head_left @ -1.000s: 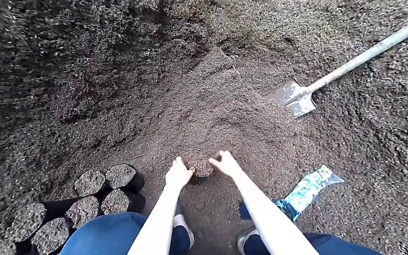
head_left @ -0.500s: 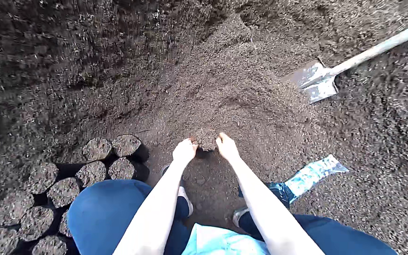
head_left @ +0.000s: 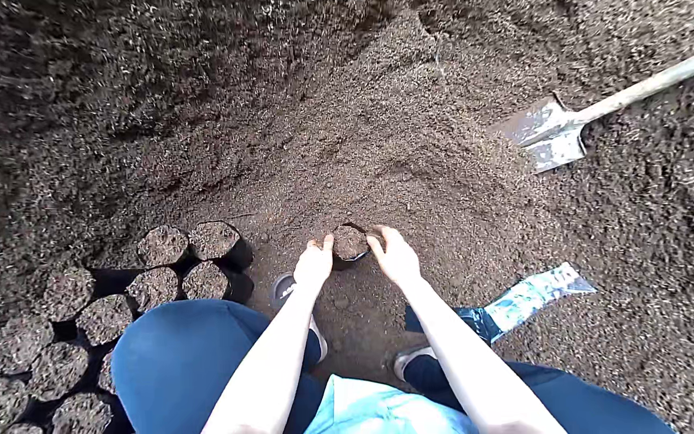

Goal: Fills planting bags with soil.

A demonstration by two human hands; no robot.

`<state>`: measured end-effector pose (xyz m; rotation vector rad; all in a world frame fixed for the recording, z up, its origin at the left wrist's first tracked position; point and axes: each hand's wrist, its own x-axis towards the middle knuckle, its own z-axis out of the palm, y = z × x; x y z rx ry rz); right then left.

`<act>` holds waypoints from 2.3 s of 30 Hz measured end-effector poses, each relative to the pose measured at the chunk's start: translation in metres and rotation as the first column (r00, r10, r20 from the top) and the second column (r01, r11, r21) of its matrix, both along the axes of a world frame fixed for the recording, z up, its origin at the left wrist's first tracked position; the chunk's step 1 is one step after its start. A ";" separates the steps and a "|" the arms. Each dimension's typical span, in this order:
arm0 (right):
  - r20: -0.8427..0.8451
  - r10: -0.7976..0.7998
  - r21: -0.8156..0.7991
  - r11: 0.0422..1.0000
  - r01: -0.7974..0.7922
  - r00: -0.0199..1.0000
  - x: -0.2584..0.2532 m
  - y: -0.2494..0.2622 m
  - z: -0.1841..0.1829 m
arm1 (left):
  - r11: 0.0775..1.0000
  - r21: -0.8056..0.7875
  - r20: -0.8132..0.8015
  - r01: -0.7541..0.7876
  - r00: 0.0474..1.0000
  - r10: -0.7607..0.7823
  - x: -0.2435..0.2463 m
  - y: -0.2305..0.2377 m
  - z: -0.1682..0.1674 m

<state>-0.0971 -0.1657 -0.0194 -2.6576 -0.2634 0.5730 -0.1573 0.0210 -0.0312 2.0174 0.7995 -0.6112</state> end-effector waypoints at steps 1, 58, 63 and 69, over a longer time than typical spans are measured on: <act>0.040 0.102 0.014 0.995 -0.103 0.994 -0.007 0.000 -0.003 | 0.999 -0.054 -0.040 0.005 0.999 -0.007 -0.002 -0.001 -0.004; -0.149 -0.047 0.055 0.997 0.056 0.988 0.184 -0.015 -0.120 | 0.910 -0.308 -0.177 -0.279 0.956 0.234 -0.001 -0.027 0.001; -0.370 0.082 -0.004 0.996 -0.090 0.926 0.162 -0.025 -0.125 | 0.931 -0.292 -0.182 -0.220 0.968 0.171 0.004 -0.026 0.003; -0.221 0.425 0.015 0.901 -0.433 0.878 0.108 0.008 -0.003 | 0.961 -0.246 -0.127 -0.126 0.987 0.097 -0.002 -0.022 -0.002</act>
